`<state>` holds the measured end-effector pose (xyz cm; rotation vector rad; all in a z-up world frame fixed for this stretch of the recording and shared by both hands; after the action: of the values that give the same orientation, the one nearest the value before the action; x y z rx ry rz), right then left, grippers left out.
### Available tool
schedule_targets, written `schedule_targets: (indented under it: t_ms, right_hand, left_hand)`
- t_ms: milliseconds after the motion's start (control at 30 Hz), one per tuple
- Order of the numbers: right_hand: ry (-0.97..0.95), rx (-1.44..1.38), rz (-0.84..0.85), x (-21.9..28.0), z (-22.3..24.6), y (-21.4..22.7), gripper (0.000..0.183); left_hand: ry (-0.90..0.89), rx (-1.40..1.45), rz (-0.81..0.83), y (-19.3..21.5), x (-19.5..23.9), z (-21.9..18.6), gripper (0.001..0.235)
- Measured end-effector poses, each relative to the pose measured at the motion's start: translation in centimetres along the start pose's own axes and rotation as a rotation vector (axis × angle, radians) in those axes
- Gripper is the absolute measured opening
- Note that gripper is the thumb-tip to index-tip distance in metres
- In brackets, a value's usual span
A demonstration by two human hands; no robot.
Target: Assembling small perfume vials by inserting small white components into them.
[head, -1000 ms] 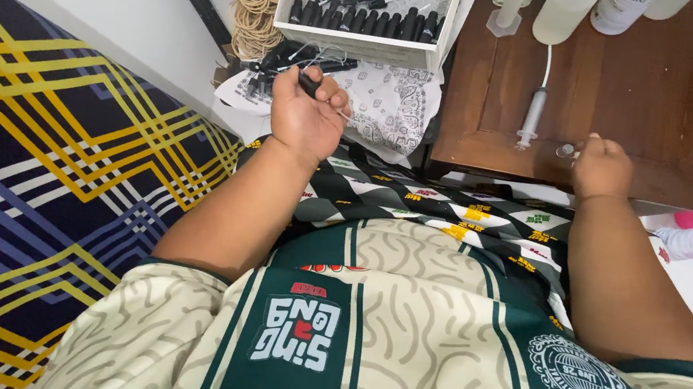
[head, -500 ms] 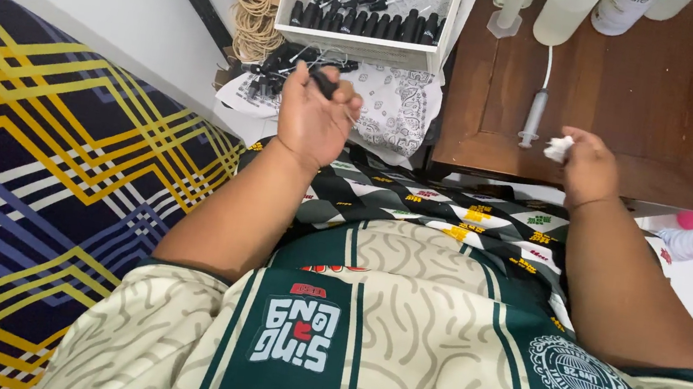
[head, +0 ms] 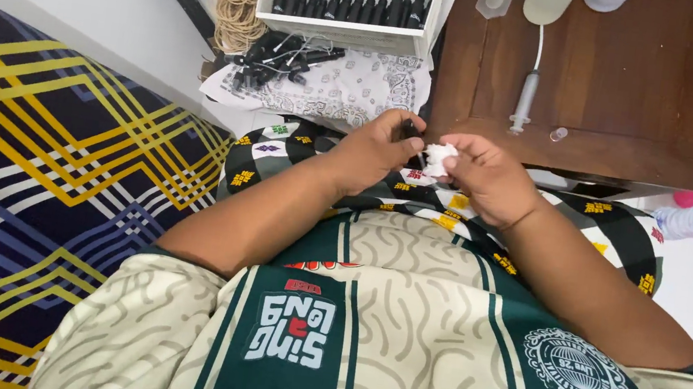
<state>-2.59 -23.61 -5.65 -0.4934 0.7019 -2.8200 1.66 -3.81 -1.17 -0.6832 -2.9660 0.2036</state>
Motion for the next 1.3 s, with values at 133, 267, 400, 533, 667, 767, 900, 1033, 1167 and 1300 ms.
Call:
schedule_targets:
  t_ms: [133,267,400,533,667,767,900,1033,1167,1300]
  right_hand:
    - [0.013,0.043,-0.033,0.5,1.0,-1.3,0.036]
    - [0.029,0.275,-0.066,0.9,2.1,-1.4,0.031]
    - [-0.037,0.358,-0.046,0.7,1.2,-0.4,0.030]
    - [-0.047,0.424,-0.041,0.7,1.5,-1.1,0.022]
    - [-0.086,0.482,-0.029,1.3,2.6,-2.0,0.014]
    - [-0.107,0.486,-0.033,1.1,1.8,-1.1,0.013]
    - [-0.131,0.474,-0.027,1.0,1.7,-1.1,0.011]
    - [-0.166,0.528,-0.065,1.6,2.5,-1.4,0.011]
    - [-0.196,0.511,-0.070,1.9,2.5,-1.5,0.014]
    - [-0.200,0.551,-0.037,1.4,2.6,-1.4,0.017]
  left_hand:
    - [0.061,0.077,0.028,-1.5,0.1,1.0,0.034]
    - [0.053,0.219,-0.036,-1.5,-0.2,2.4,0.033]
    - [0.053,0.251,-0.074,-1.6,0.0,2.0,0.031]
    - [0.037,0.181,-0.053,-1.3,-0.3,2.9,0.032]
    - [0.067,0.223,-0.102,-0.6,-0.5,3.3,0.029]
    - [0.044,0.232,-0.135,0.1,-0.8,3.0,0.029]
    - [0.011,0.242,-0.193,0.8,-0.8,1.8,0.030]
    - [-0.032,0.231,-0.248,1.7,-1.1,1.3,0.028]
    - [-0.083,0.177,-0.273,2.6,-1.2,0.0,0.027]
    - [-0.111,0.141,-0.332,2.6,-0.6,-3.2,0.023]
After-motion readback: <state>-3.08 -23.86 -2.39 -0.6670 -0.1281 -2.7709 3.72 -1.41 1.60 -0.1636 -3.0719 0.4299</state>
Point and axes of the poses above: each hand's wrist, its own x-axis away from the middle knuckle, its own y-axis out of the back of the hand, z = x × y, the point moved 4 cm from there along -x, towards the middle knuckle, and after that the axes turned 8 degrees about -y, right-handed, at the moved point
